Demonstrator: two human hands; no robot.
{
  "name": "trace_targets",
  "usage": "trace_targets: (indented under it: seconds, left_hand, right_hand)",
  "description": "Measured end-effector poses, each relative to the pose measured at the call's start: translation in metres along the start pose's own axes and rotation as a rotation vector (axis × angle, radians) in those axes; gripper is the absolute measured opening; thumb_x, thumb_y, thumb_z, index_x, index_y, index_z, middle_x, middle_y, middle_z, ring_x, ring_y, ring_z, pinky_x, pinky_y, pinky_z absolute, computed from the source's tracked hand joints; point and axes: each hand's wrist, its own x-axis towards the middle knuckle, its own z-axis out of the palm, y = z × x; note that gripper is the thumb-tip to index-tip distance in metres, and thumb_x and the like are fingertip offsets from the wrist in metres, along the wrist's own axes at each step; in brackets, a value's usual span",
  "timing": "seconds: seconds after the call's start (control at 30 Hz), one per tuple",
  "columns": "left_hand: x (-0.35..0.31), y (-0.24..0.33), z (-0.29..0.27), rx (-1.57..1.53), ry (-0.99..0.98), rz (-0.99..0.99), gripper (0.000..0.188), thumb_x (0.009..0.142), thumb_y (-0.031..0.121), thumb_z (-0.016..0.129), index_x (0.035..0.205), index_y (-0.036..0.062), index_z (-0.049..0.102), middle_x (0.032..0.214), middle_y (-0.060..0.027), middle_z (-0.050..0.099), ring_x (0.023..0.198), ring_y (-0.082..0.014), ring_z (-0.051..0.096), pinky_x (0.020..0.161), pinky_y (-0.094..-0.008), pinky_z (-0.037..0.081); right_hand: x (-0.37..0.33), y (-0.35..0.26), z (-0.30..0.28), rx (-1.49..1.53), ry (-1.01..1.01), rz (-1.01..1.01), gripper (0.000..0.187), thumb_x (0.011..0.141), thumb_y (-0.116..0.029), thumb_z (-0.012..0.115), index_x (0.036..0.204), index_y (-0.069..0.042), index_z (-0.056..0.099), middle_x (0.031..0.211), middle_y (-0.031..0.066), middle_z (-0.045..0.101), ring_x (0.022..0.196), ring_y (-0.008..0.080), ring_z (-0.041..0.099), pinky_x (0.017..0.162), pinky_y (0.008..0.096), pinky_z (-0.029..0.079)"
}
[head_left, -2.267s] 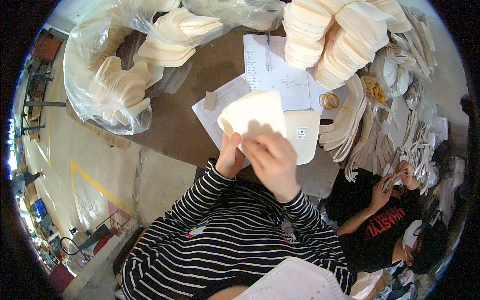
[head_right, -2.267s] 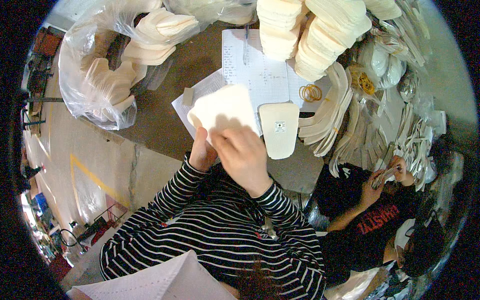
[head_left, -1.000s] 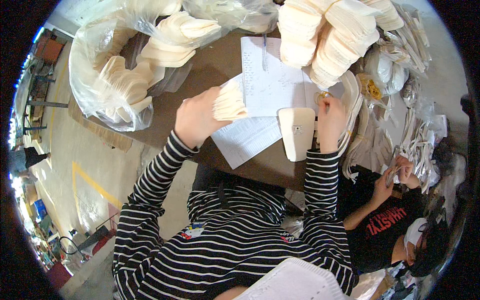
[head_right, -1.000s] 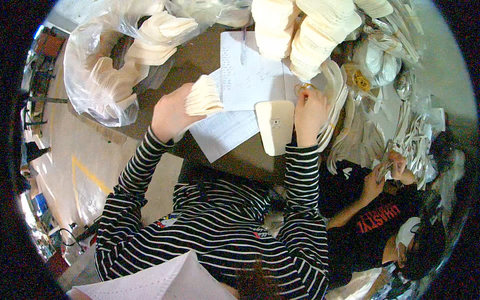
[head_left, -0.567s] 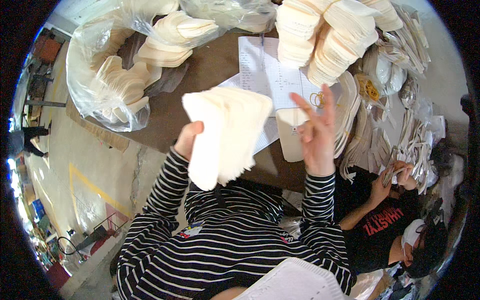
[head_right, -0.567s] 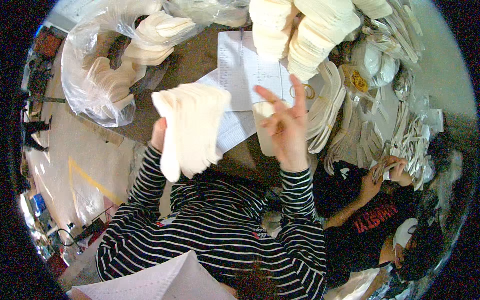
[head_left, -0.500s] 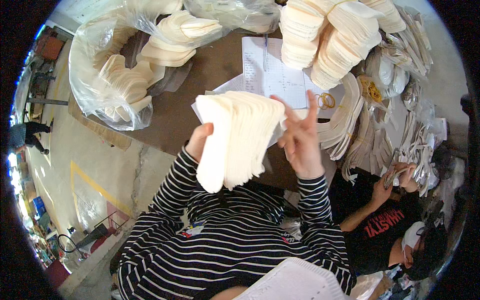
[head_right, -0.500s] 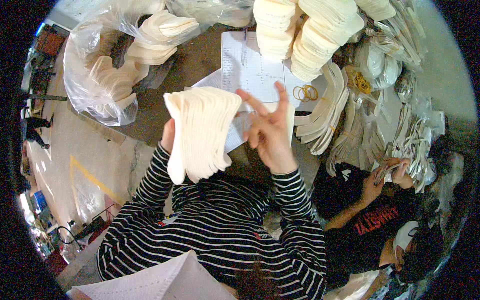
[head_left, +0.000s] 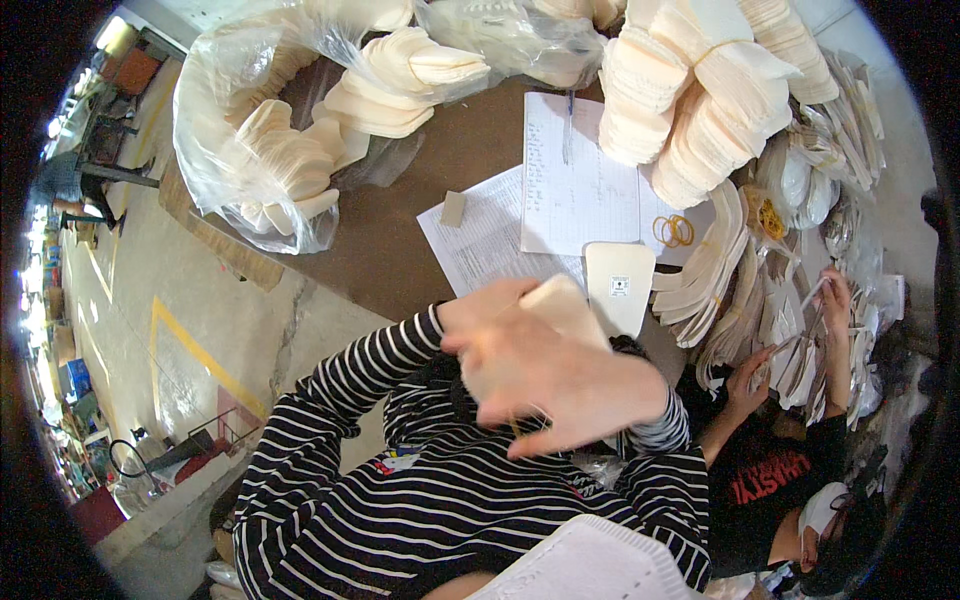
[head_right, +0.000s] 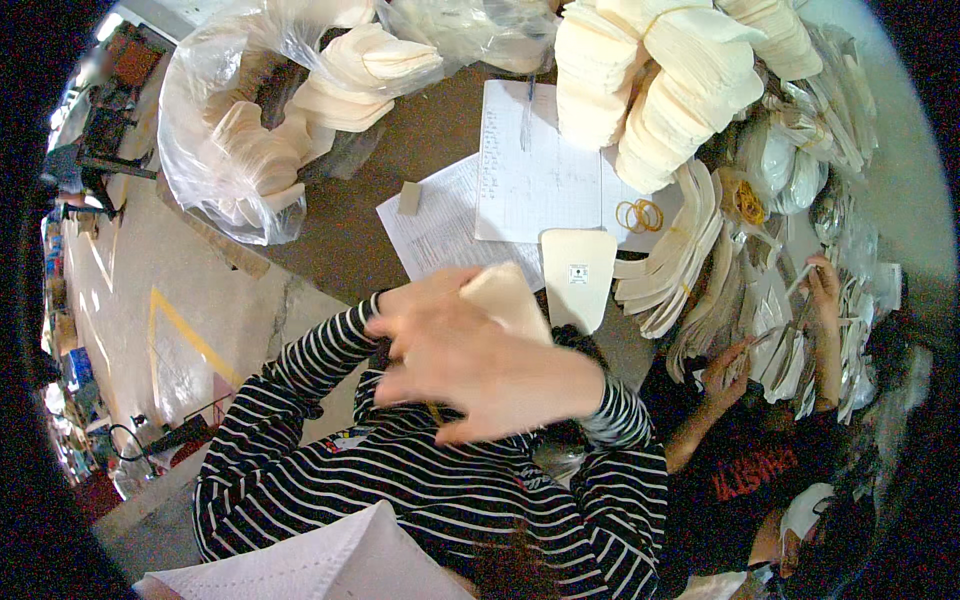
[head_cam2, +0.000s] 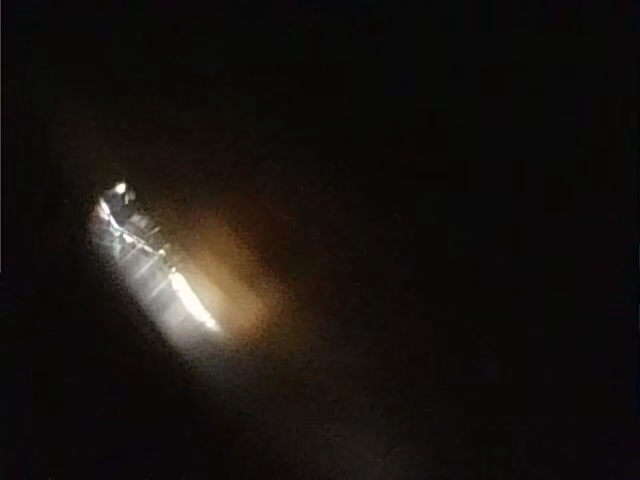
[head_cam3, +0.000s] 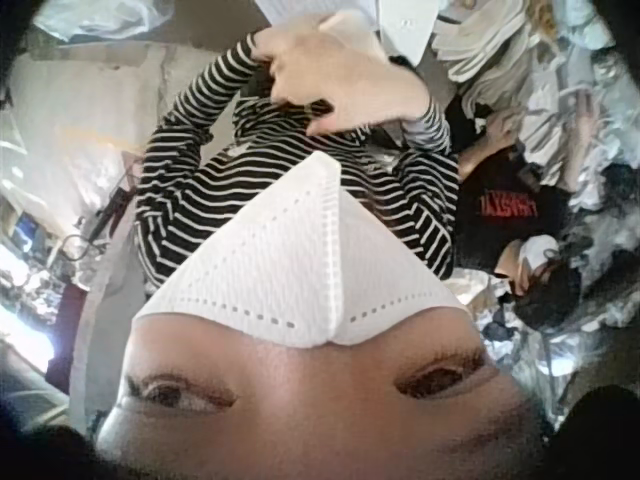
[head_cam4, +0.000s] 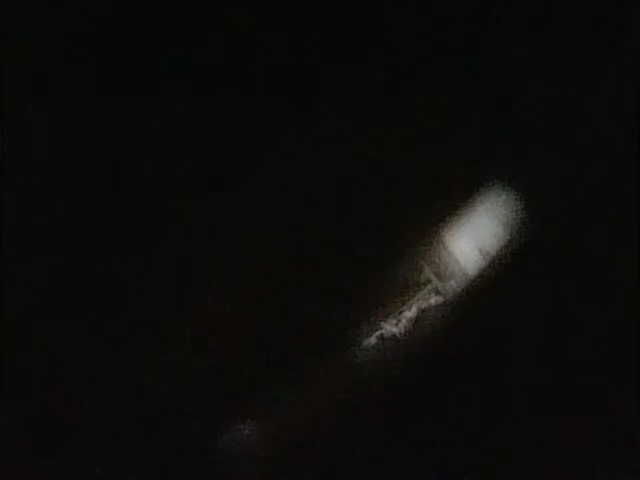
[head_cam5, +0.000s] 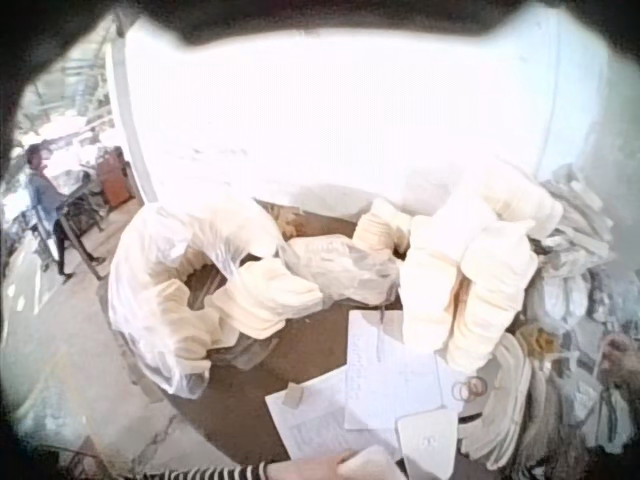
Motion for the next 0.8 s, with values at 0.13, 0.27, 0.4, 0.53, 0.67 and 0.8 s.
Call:
trace_targets:
  seconds: [0.13, 0.27, 0.4, 0.53, 0.67, 0.8]
  left_hand:
    - [-0.003, 0.002, -0.032, -0.497, 0.342, -0.069, 0.056, 0.088, 0.036, 0.073, 0.126, -0.0022, 0.058, 0.109, -0.0121, 0.069, 0.09, -0.0173, 0.069, 0.077, -0.031, 0.059]
    - [-0.027, 0.013, -0.047, -0.889, 0.547, 0.309, 0.077, 0.086, 0.051, 0.073, 0.134, -0.0045, 0.05, 0.116, -0.0147, 0.068, 0.096, -0.0237, 0.07, 0.087, -0.0368, 0.059]
    - [-0.023, 0.004, -0.026, -0.857, 0.442, 0.359, 0.088, 0.08, 0.057, 0.077, 0.141, 0.0007, 0.045, 0.131, -0.0138, 0.061, 0.118, -0.0248, 0.061, 0.1, -0.0406, 0.052]
    - [-0.009, -0.01, -0.014, -0.86, 0.362, 0.272, 0.088, 0.082, 0.057, 0.074, 0.144, 0.0024, 0.043, 0.135, -0.0144, 0.058, 0.122, -0.0266, 0.057, 0.104, -0.0411, 0.047]
    - [-0.024, -0.026, -0.02, -0.945, 0.28, 0.058, 0.078, 0.088, 0.048, 0.071, 0.145, 0.002, 0.042, 0.136, -0.0152, 0.058, 0.121, -0.0261, 0.058, 0.105, -0.0389, 0.047]
    - [-0.037, 0.002, -0.021, -0.584, 0.053, -0.206, 0.074, 0.086, 0.046, 0.073, 0.138, -0.0013, 0.05, 0.126, -0.0154, 0.063, 0.111, -0.0232, 0.062, 0.096, -0.0356, 0.05]
  right_hand:
    - [-0.039, -0.018, -0.009, 0.423, 0.219, -0.052, 0.046, 0.083, -0.028, 0.076, 0.119, -0.009, 0.055, 0.141, 0.0236, 0.045, 0.121, 0.0324, 0.052, 0.101, 0.0475, 0.044]
    - [-0.112, 0.027, -0.017, 1.212, 1.237, -0.235, 0.055, 0.092, -0.034, 0.064, 0.137, -0.011, 0.041, 0.147, 0.0239, 0.039, 0.129, 0.0315, 0.046, 0.106, 0.0491, 0.042]
    - [-0.101, 0.084, 0.002, 1.275, 1.66, -0.436, 0.065, 0.102, -0.041, 0.052, 0.154, -0.013, 0.027, 0.152, 0.0241, 0.033, 0.137, 0.0306, 0.04, 0.11, 0.0507, 0.039]
    - [-0.027, 0.119, 0.051, 0.674, 1.546, 0.032, 0.129, 0.071, -0.038, 0.089, 0.152, -0.044, -0.01, 0.158, 0.0224, 0.022, 0.144, 0.0363, 0.031, 0.116, 0.0517, 0.031]
    - [-0.006, 0.093, 0.052, 0.963, 1.133, 0.149, 0.136, 0.062, -0.058, 0.088, 0.155, -0.042, -0.009, 0.154, 0.0288, 0.028, 0.142, 0.0399, 0.032, 0.115, 0.0548, 0.03]
    - [-0.017, 0.086, 0.048, 1.061, 1.016, 0.172, 0.133, 0.06, -0.063, 0.087, 0.154, -0.037, -0.004, 0.147, 0.0295, 0.038, 0.134, 0.038, 0.041, 0.114, 0.0522, 0.031]
